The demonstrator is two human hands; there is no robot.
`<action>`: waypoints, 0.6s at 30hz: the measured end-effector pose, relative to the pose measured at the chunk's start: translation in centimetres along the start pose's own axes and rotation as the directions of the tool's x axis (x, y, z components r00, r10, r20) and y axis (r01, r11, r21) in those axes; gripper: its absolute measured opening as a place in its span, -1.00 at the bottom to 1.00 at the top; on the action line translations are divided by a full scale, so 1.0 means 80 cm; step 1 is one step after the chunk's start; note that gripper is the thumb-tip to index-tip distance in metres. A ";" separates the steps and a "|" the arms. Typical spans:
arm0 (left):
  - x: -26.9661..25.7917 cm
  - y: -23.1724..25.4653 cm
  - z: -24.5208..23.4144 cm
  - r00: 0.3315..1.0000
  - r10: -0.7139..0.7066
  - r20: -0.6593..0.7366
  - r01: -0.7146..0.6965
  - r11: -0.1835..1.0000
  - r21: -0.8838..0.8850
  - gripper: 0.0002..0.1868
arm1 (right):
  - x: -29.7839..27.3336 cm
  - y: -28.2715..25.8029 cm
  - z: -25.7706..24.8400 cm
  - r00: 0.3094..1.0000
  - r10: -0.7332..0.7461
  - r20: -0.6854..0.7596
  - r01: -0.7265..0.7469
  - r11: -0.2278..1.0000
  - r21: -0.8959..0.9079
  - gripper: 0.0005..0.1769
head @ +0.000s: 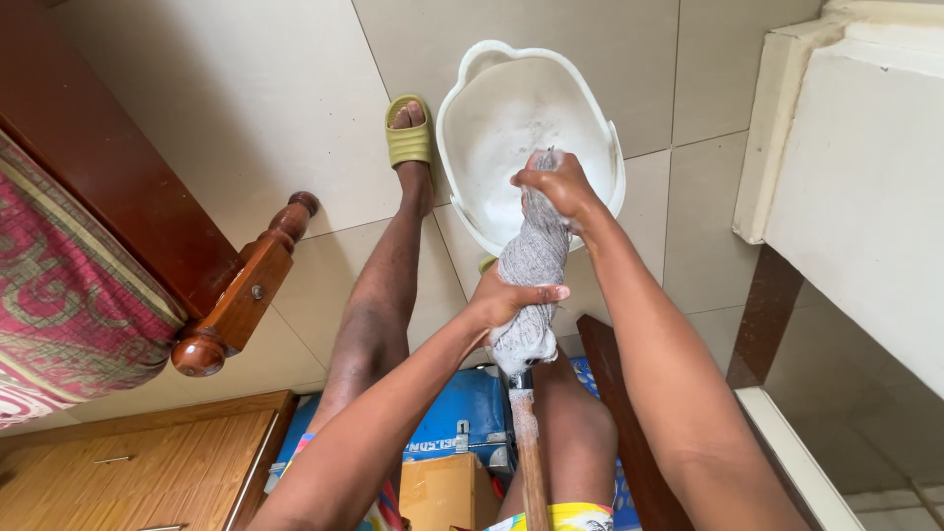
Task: Mopping the floor and wringing the mop in a bucket in a bedroom.
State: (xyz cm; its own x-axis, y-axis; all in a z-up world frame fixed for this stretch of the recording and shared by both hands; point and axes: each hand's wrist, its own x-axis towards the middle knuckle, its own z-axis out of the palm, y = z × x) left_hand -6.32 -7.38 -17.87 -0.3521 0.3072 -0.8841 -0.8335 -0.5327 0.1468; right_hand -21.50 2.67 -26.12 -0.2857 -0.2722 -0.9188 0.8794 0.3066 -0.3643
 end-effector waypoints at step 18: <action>0.011 -0.007 0.021 0.947 0.107 -0.302 0.001 0.942 0.336 -0.26 | -0.002 0.029 0.050 0.873 -0.324 -0.364 -0.072 0.652 -0.755 -0.70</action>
State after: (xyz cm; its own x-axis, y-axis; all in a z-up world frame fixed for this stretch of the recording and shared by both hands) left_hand -6.87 -5.49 -18.02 -0.2937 -0.0039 -0.9559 -0.9284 -0.2369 0.2862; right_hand -17.90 -0.22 -26.25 -0.6734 -0.0049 -0.7393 0.3068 0.9080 -0.2855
